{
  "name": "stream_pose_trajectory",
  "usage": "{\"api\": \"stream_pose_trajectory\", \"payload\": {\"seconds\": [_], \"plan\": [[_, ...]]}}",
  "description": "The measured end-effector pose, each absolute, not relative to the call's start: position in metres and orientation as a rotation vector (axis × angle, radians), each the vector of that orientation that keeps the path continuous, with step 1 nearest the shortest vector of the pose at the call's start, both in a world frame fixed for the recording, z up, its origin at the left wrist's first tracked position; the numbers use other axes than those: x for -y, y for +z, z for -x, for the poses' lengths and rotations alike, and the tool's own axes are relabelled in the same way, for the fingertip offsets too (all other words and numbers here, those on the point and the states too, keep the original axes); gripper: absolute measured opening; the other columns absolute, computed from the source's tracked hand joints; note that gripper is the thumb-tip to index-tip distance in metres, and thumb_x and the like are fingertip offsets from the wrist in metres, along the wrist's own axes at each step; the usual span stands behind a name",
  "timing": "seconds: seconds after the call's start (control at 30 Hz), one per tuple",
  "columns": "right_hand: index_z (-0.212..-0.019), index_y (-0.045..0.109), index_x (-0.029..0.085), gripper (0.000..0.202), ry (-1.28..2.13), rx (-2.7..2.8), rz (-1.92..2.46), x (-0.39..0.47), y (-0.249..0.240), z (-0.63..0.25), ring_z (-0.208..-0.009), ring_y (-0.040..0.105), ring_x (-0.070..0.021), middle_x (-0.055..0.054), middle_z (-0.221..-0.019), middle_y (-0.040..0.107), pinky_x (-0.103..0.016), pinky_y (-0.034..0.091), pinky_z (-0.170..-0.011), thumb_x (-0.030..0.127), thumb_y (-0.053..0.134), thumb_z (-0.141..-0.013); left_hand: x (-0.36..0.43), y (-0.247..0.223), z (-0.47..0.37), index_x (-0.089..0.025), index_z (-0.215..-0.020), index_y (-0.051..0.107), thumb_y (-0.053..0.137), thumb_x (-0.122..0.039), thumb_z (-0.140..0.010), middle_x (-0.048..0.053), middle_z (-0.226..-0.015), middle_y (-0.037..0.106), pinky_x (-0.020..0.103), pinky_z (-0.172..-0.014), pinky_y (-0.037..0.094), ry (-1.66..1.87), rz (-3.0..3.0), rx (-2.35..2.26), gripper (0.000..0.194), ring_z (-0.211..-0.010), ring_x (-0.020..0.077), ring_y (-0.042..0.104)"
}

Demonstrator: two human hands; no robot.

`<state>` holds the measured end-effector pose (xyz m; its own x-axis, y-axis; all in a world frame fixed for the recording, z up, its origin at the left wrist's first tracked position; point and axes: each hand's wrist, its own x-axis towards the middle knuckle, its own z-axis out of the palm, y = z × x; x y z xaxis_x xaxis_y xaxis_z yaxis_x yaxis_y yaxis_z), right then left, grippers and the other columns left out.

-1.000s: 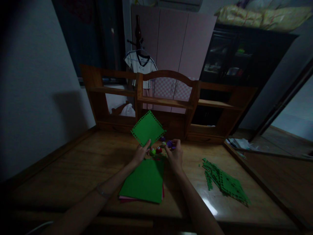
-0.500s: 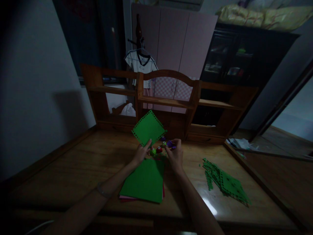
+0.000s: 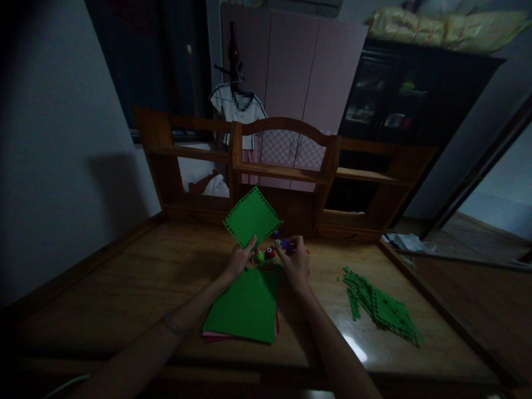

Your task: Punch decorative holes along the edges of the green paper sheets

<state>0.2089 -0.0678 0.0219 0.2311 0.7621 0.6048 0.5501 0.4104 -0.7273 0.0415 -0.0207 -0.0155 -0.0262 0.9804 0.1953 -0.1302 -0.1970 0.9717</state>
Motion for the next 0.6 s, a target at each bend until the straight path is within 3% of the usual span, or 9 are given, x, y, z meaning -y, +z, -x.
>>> {"api": "stream_pose_trajectory", "payload": {"seconds": [0.6], "plan": [[-0.09,0.049,0.022,0.041,0.202,1.436,1.276,0.0662,0.0183,-0.211,-0.064,0.057,-0.0167,0.0,-0.076,0.06,-0.026,0.043,-0.058,0.054,0.068,-0.072,0.0197,-0.0172,-0.0406,-0.015,-0.078,0.066,0.055,-0.062,-0.078,0.005,-0.064,0.066,0.021,-0.048,0.043,1.395,-1.289,-1.016,0.048,-0.056,0.0154,0.062]]}}
